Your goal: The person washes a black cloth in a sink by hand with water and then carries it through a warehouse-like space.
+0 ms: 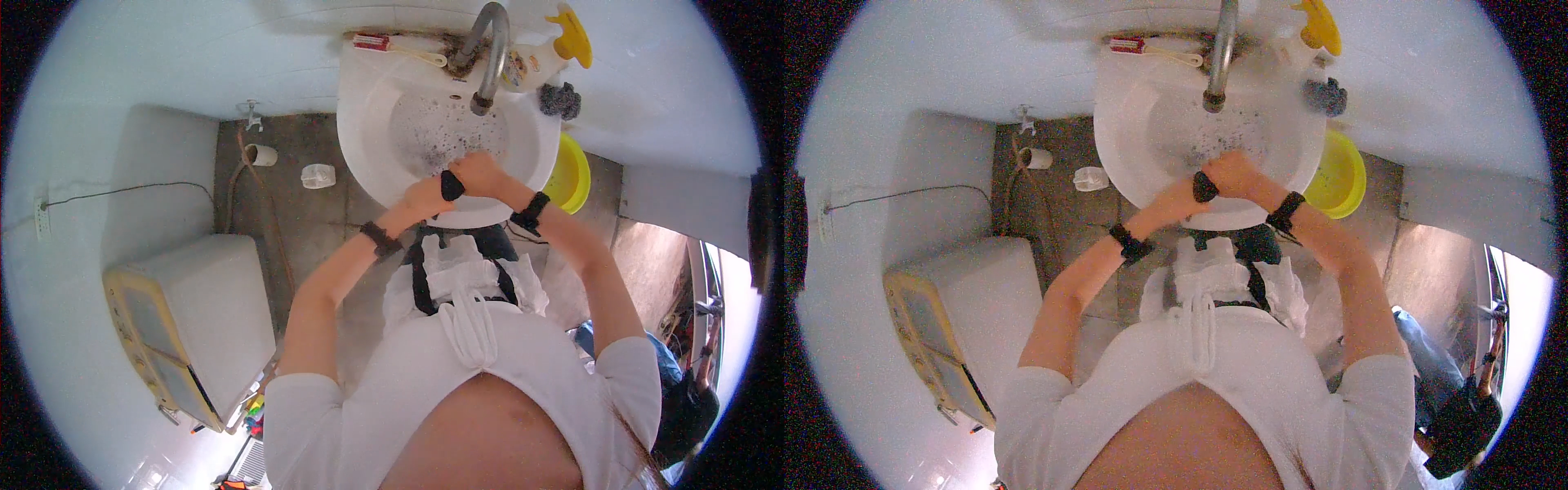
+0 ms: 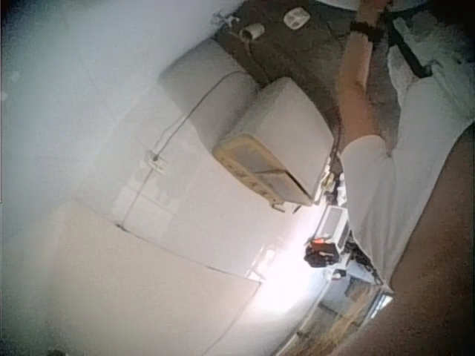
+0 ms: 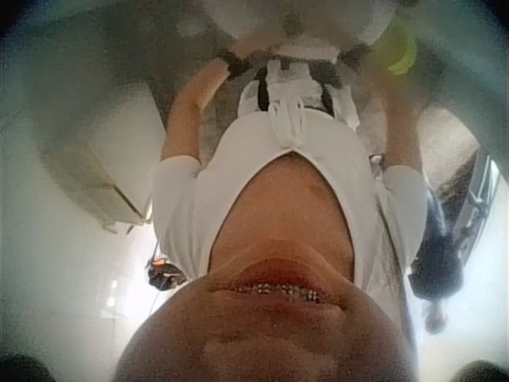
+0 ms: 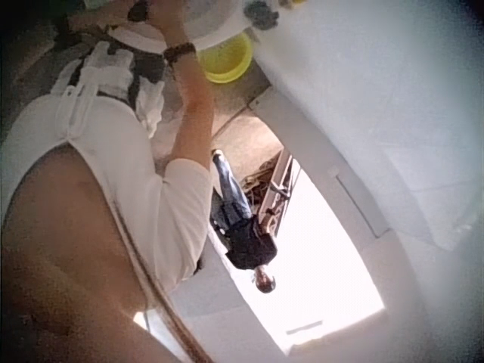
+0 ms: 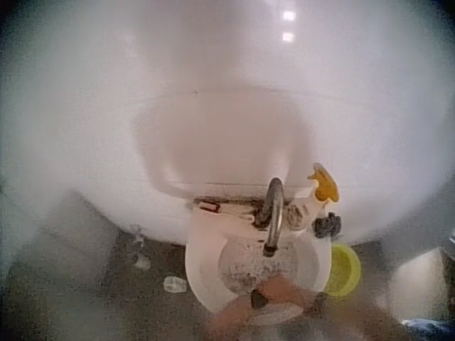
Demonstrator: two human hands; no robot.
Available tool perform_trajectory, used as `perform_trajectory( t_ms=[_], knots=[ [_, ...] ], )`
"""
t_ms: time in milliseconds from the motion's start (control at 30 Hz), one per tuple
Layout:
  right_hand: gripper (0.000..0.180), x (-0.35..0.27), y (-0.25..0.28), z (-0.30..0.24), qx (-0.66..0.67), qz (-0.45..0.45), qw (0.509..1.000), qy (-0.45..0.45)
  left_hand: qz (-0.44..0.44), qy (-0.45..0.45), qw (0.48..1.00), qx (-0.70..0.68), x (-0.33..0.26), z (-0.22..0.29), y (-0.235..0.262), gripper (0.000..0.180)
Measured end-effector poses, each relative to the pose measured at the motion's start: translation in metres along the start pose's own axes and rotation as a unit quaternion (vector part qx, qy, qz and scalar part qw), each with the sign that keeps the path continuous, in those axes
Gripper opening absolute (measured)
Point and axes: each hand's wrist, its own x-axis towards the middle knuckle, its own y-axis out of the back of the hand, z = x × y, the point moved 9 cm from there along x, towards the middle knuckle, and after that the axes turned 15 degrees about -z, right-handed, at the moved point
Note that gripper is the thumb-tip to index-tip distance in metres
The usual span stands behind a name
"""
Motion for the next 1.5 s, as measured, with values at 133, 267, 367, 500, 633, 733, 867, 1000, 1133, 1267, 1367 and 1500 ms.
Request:
perform_trajectory(
  t_ms=[133, 267, 367, 500, 633, 733, 867, 1000, 1133, 1267, 1367, 1500],
  knots=[
    [0.031, 0.011, -0.005, 0.001, 0.075, 0.001, 0.997, 0.002, 0.074, 0.082, 0.99, 0.086, -0.013, -0.012, 0.012, 0.042],
    [0.038, -0.01, 0.043, 0.015, 0.197, 0.209, 0.956, 0.061, 0.183, 0.047, 0.953, 0.237, -0.029, -0.019, 0.039, 0.043],
    [0.046, -0.002, 0.012, 0.064, 0.271, 0.229, 0.934, -0.043, 0.353, -0.041, 0.904, 0.238, -0.054, -0.02, 0.072, 0.039],
    [0.042, 0.023, -0.021, 0.059, 0.044, 0.181, 0.977, -0.105, 0.52, 0.055, 0.829, 0.198, -0.077, -0.042, 0.092, 0.045],
    [0.038, 0.047, -0.026, 0.042, 0.005, 0.124, 0.992, -0.025, 0.559, 0.044, 0.802, 0.206, -0.087, -0.032, 0.092, 0.043],
    [0.031, 0.045, -0.028, 0.071, 0.015, 0.036, 0.977, -0.207, 0.564, 0.035, 0.795, 0.22, -0.093, -0.024, 0.092, 0.043],
    [0.031, 0.056, -0.036, 0.062, 0.009, -0.086, 0.98, -0.179, 0.543, 0.057, 0.809, 0.217, -0.09, -0.025, 0.093, 0.042],
    [0.033, 0.053, -0.048, 0.051, -0.059, -0.075, 0.979, -0.179, 0.549, 0.049, 0.804, 0.224, -0.091, -0.024, 0.09, 0.042],
    [0.031, 0.052, -0.055, 0.049, -0.011, -0.113, 0.979, -0.171, 0.557, 0.057, 0.797, 0.224, -0.092, -0.027, 0.09, 0.032],
    [0.026, 0.046, -0.037, 0.053, 0.024, 0.034, 0.98, -0.193, 0.549, 0.069, 0.797, 0.241, -0.089, -0.026, 0.087, 0.034],
    [0.028, 0.048, -0.039, 0.064, 0.06, 0.07, 0.976, -0.2, 0.547, 0.059, 0.804, 0.226, -0.089, -0.026, 0.087, 0.033],
    [0.032, 0.064, -0.045, 0.069, 0.135, -0.051, 0.968, -0.207, 0.557, 0.049, 0.799, 0.222, -0.093, -0.027, 0.088, 0.031]
  ],
)
